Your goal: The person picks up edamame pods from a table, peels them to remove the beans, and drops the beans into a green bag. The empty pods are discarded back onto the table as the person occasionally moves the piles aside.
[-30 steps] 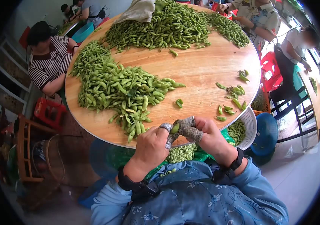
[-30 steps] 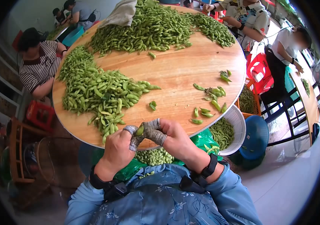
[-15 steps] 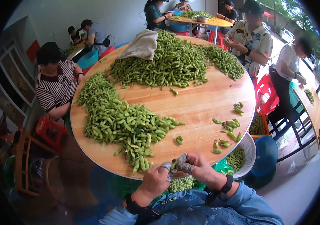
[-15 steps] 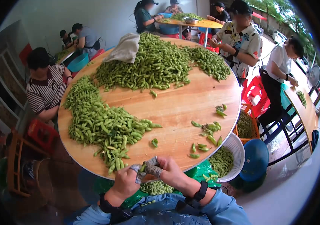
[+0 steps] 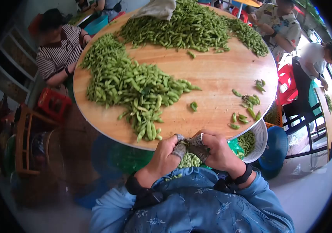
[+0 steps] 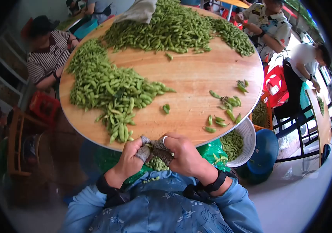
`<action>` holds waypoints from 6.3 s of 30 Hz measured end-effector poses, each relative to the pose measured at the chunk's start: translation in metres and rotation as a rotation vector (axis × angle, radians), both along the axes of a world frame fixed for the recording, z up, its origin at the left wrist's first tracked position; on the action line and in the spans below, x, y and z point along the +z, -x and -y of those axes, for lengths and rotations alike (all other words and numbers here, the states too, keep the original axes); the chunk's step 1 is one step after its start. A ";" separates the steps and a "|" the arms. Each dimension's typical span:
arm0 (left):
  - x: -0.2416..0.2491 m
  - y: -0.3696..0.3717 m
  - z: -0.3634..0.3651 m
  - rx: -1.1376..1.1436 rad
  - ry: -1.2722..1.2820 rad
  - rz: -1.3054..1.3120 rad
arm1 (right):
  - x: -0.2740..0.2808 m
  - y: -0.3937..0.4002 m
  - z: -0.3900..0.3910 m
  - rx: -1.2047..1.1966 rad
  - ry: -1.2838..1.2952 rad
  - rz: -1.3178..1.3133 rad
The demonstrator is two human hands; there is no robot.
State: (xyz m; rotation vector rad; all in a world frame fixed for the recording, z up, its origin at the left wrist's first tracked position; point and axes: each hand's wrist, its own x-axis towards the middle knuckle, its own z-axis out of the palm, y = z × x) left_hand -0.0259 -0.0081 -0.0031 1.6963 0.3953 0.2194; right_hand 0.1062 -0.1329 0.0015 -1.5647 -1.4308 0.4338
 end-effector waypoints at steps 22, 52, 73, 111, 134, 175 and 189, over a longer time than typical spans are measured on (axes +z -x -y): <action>-0.011 0.003 -0.031 0.057 -1.282 -0.303 | -0.001 -0.041 0.034 -0.455 0.047 -0.002; -0.023 0.051 -0.030 0.301 -1.103 -0.071 | -0.015 0.016 -0.048 0.179 0.071 0.529; -0.016 0.014 -0.041 0.182 -0.886 -0.062 | -0.027 -0.117 0.024 -0.738 0.282 0.519; 0.011 0.008 -0.019 0.062 -0.106 0.030 | 0.005 -0.003 0.006 0.084 0.217 -0.665; 0.005 0.009 -0.014 -0.101 -0.176 0.071 | -0.008 0.003 -0.007 0.028 0.141 -0.974; -0.011 0.000 -0.009 0.137 -0.318 0.244 | -0.023 -0.002 -0.013 0.136 -0.036 -0.939; -0.010 -0.011 -0.011 0.012 0.318 0.332 | -0.006 -0.008 -0.012 0.043 0.144 -0.898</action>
